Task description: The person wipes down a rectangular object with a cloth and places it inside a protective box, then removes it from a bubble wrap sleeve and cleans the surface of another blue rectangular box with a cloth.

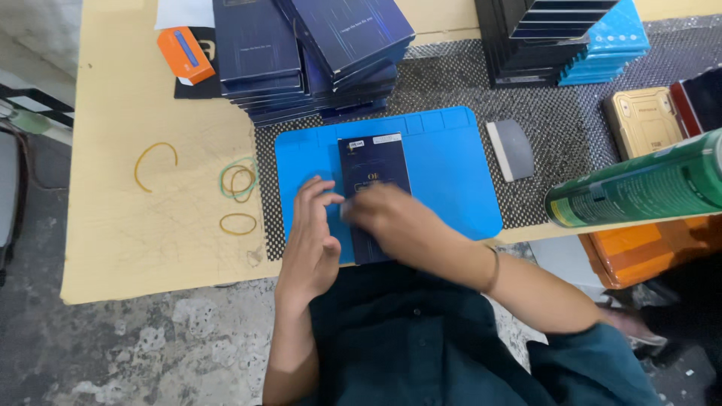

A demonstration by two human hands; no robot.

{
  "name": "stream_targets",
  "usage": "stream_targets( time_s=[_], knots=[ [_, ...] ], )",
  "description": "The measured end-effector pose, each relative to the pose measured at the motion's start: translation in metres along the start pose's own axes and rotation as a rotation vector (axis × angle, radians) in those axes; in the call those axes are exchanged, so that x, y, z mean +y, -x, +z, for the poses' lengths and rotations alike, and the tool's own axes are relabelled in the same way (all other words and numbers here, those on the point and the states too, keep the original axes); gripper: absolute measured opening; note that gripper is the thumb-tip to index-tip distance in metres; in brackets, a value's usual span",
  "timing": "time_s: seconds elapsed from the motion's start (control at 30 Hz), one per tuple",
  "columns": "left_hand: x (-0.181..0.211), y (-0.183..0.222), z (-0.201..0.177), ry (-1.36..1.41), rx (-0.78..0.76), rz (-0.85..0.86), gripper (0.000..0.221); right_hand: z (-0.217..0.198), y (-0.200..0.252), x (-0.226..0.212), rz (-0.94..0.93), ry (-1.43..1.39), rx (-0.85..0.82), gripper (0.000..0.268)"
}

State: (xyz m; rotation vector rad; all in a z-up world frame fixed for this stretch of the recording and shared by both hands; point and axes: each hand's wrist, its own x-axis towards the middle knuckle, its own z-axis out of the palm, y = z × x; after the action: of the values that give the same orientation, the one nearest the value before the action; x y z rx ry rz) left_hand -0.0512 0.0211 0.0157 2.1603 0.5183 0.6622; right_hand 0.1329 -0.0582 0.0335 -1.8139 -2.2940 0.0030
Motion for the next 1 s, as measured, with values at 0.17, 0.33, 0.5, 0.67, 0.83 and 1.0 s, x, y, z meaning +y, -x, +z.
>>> stream_targets(
  time_s=[0.17,0.33,0.5,0.67,0.83,1.0],
  knots=[
    [-0.003,-0.001,0.001,-0.004,-0.022,-0.026,0.097,-0.044,0.016,0.01,0.033,-0.146,-0.271,0.024],
    [0.0,0.001,0.003,-0.07,0.013,-0.014,0.096,-0.009,0.004,0.019,0.06,0.001,0.056,0.023],
    [0.005,-0.002,0.0,-0.054,-0.03,-0.027,0.109,-0.029,0.032,-0.008,-0.113,-0.28,-0.147,0.021],
    [0.009,-0.004,0.007,-0.339,-0.165,-0.05,0.083,-0.03,0.018,0.045,0.181,-0.109,0.034,0.024],
    [0.01,-0.006,0.005,-0.369,-0.241,-0.078,0.122,-0.026,0.04,-0.003,0.081,-0.112,-0.105,0.018],
    [0.011,-0.005,0.006,-0.32,-0.269,-0.043,0.156,-0.027,0.019,0.032,0.129,-0.308,-0.366,0.018]
  ],
)
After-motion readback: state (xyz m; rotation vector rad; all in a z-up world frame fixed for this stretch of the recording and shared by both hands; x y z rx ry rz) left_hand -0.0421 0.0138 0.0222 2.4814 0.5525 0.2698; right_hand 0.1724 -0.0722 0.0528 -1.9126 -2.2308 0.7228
